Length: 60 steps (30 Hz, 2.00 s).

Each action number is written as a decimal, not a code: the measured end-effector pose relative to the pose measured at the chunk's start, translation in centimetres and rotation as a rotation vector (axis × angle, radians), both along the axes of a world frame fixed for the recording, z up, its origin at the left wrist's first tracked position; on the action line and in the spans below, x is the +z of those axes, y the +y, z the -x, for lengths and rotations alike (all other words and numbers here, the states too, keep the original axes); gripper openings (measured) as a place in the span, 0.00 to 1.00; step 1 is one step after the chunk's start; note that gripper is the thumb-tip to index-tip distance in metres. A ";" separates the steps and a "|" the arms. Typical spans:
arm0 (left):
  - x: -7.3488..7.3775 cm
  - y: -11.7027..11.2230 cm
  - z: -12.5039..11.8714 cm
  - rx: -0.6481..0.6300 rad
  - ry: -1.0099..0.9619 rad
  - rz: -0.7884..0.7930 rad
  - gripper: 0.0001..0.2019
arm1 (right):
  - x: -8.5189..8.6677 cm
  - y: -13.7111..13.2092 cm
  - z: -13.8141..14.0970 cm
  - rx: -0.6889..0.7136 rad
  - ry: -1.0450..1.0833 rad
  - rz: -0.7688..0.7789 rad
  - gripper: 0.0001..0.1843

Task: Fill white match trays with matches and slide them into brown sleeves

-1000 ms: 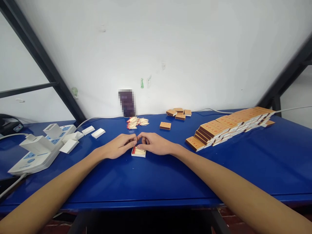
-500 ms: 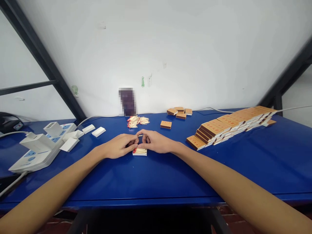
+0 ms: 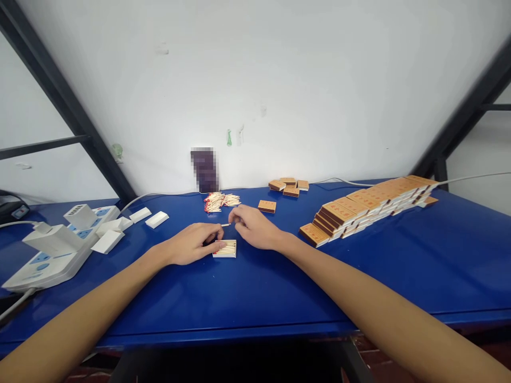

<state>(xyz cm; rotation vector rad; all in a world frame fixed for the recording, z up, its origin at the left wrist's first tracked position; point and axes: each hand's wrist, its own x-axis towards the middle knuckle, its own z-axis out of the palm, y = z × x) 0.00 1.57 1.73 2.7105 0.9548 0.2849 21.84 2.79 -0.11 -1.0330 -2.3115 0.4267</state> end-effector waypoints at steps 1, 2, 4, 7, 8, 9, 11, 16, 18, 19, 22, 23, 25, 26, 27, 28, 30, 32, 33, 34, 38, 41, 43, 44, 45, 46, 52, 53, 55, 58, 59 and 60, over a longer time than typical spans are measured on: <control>0.0 0.0 0.0 -0.001 0.004 0.000 0.15 | 0.1 0.1 -0.2 -0.079 -0.059 -0.104 0.15; 0.1 0.0 0.0 -0.003 0.003 0.006 0.15 | 0.2 0.3 -0.5 -0.156 -0.128 -0.187 0.16; 0.2 0.0 0.0 -0.005 -0.014 0.026 0.15 | 0.4 0.7 -1.2 -0.304 -0.283 -0.267 0.21; 0.2 0.0 0.0 -0.006 -0.043 0.033 0.16 | 0.4 1.3 -2.4 -0.451 -0.508 -0.235 0.26; 0.2 -0.1 0.0 -0.010 -0.045 0.021 0.16 | 0.4 1.5 -2.7 -0.469 -0.566 -0.197 0.26; 0.2 -0.1 0.0 -0.019 -0.041 0.004 0.16 | 0.4 1.6 -3.0 -0.479 -0.608 -0.155 0.25; 0.3 -0.3 0.0 -0.044 -0.022 -0.030 0.17 | 0.4 1.8 -3.4 -0.464 -0.628 -0.084 0.22; 0.5 -0.6 0.0 -0.090 0.052 -0.072 0.19 | 0.9 1.4 -3.1 -0.256 -0.505 -0.041 0.19; 0.5 -0.6 0.0 -0.090 0.069 -0.096 0.19 | 1.3 1.0 -3.0 -0.151 -0.488 -0.030 0.19; 0.5 -0.6 0.0 -0.086 0.074 -0.107 0.19 | 1.5 0.8 -3.1 -0.096 -0.490 -0.015 0.18; 0.4 -0.3 0.1 -0.052 0.088 -0.142 0.17 | 2.0 0.4 -3.6 0.020 -0.512 0.034 0.19; 0.4 -0.2 0.2 -0.038 0.093 -0.154 0.17 | 2.2 0.3 -3.8 0.036 -0.517 0.048 0.22; 0.2 0.1 0.3 -0.008 0.102 -0.179 0.17 | 2.6 -0.1 -4.0 0.053 -0.516 0.078 0.27; 0.1 0.2 0.4 0.006 0.104 -0.190 0.18 | 2.8 -0.3 -3.9 0.068 -0.515 0.093 0.28; 0.1 0.3 0.4 0.021 0.104 -0.199 0.18 | 3.0 -0.6 -3.8 0.088 -0.514 0.104 0.29; 0.0 0.4 0.5 0.038 0.102 -0.204 0.18 | 3.2 -0.9 -3.6 0.108 -0.516 0.109 0.28; -0.1 0.6 0.6 0.066 0.097 -0.199 0.17 | 3.5 -1.5 -3.0 0.128 -0.521 0.097 0.28; 0.0 0.6 0.7 0.078 0.089 -0.174 0.17 | 3.6 -2.0 -2.5 0.129 -0.510 0.067 0.29; 0.0 0.6 0.7 0.080 0.087 -0.158 0.16 | 3.6 -2.2 -2.3 0.129 -0.494 0.049 0.30; 0.1 0.6 0.7 0.081 0.085 -0.145 0.16 | 3.5 -2.2 -2.2 0.128 -0.475 0.032 0.31; 0.4 0.4 0.7 0.087 0.067 -0.122 0.16 | 2.9 -1.9 -2.1 0.048 -0.427 -0.011 0.26; 0.4 0.4 0.6 0.085 0.055 -0.104 0.15 | 2.6 -1.5 -2.1 0.039 -0.389 -0.039 0.21; 0.3 0.4 0.6 0.084 0.051 -0.088 0.13 | 2.4 -1.5 -1.8 0.071 -0.359 -0.046 0.23; 0.3 0.4 0.6 0.082 0.046 -0.080 0.13 | 2.3 -1.5 -1.7 0.077 -0.353 -0.045 0.24; 0.3 0.5 0.6 0.080 0.039 -0.072 0.13 | 2.2 -1.5 -1.6 0.072 -0.354 -0.044 0.25; 0.3 0.5 0.6 0.078 0.030 -0.066 0.13 | 2.2 -1.6 -1.5 0.059 -0.356 -0.042 0.26; 0.3 0.4 0.5 0.060 -0.022 -0.037 0.13 | 2.1 -1.5 -1.2 0.040 -0.321 0.016 0.26; 0.3 0.3 0.5 0.053 -0.027 -0.030 0.13 | 2.1 -1.5 -1.2 0.049 -0.316 0.025 0.26; 0.4 0.2 0.5 0.034 -0.031 -0.016 0.12 | 2.2 -1.5 -1.2 0.064 -0.307 0.035 0.25; 0.5 0.2 0.6 0.006 -0.041 -0.001 0.11 | 2.3 -1.5 -1.2 0.091 -0.295 0.050 0.25; 0.6 0.2 0.6 0.000 -0.045 0.003 0.11 | 2.2 -1.5 -1.2 0.099 -0.292 0.056 0.25; 0.6 0.2 0.6 -0.004 -0.049 0.007 0.12 | 2.2 -1.5 -1.2 0.107 -0.288 0.060 0.25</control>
